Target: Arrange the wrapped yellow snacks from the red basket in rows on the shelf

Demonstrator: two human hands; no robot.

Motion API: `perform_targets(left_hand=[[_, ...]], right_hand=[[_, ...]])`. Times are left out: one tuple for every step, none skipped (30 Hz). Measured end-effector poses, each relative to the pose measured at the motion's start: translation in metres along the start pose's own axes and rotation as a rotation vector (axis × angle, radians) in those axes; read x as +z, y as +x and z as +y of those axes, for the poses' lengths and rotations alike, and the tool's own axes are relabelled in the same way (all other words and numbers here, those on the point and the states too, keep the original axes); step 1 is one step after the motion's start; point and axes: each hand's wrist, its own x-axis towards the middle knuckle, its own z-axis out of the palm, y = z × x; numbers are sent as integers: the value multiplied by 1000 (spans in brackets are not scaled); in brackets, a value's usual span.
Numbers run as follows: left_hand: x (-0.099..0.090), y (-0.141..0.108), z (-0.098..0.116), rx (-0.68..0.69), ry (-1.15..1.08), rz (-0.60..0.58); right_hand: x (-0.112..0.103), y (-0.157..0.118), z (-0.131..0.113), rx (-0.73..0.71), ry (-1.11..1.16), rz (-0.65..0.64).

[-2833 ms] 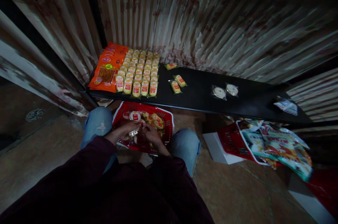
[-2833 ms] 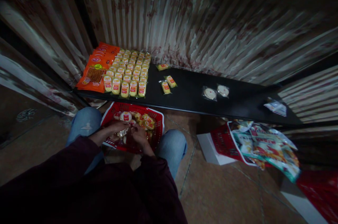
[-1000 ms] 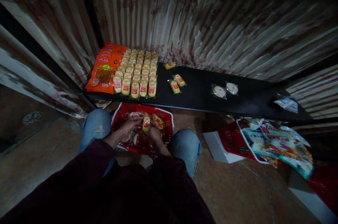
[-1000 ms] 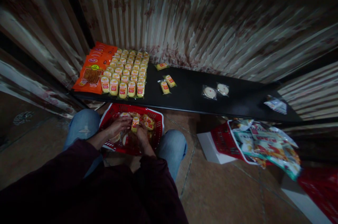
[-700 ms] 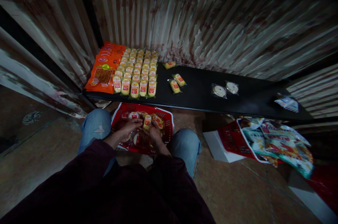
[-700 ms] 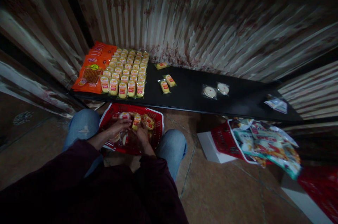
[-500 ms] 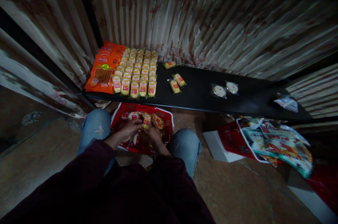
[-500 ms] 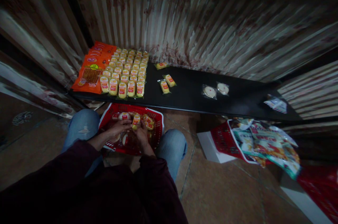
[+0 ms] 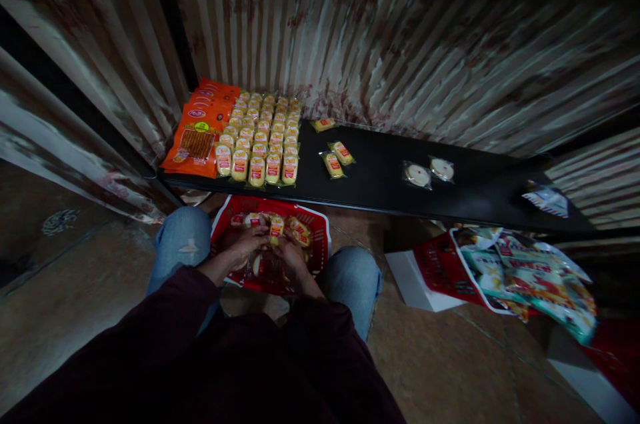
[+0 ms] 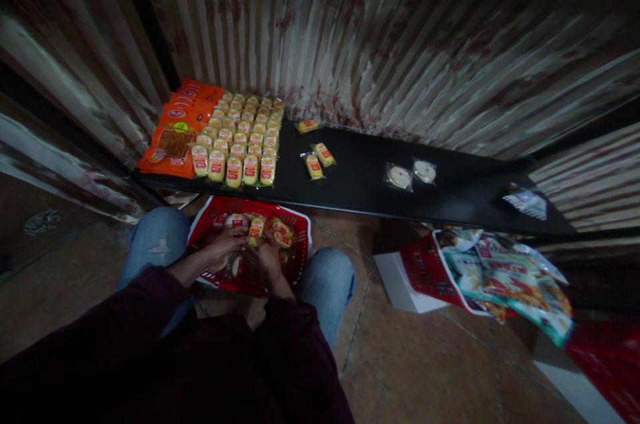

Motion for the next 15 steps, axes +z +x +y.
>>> perform_targets(left_hand=[[0, 1, 0, 1, -5, -2], [-1, 2, 0, 5, -7, -1], [-1, 3, 0, 8, -2, -1], [-2, 4, -1, 13, 9, 2], [-2, 6, -1, 18, 25, 8], [-3, 7, -2, 23, 40, 24], [-3, 8, -3, 35, 49, 49], [-3, 9, -5, 50, 53, 76], [-3, 10, -6, 64, 54, 107], [-3, 11, -7, 79, 52, 133], [-3, 12, -8, 93, 51, 149], [-3, 13, -9, 103, 53, 151], [-3, 13, -9, 107, 58, 145], [-2, 13, -9, 107, 61, 139], [-2, 12, -8, 101, 60, 132]], right_hand=[[0, -1, -1, 37, 48, 16], [1, -1, -2, 66, 87, 29], [1, -2, -3, 80, 101, 34], [1, -2, -4, 93, 105, 39], [2, -2, -4, 105, 105, 43], [2, -3, -4, 110, 105, 44], [2, -3, -4, 111, 102, 41], [2, -3, -4, 109, 100, 39], [2, -3, -4, 102, 98, 37], [2, -3, -4, 92, 97, 38], [2, -3, -4, 87, 97, 43], [2, -3, -4, 86, 96, 50], [2, -3, -4, 85, 93, 53], [2, -3, -5, 81, 85, 48], [1, -3, -6, 77, 72, 36]])
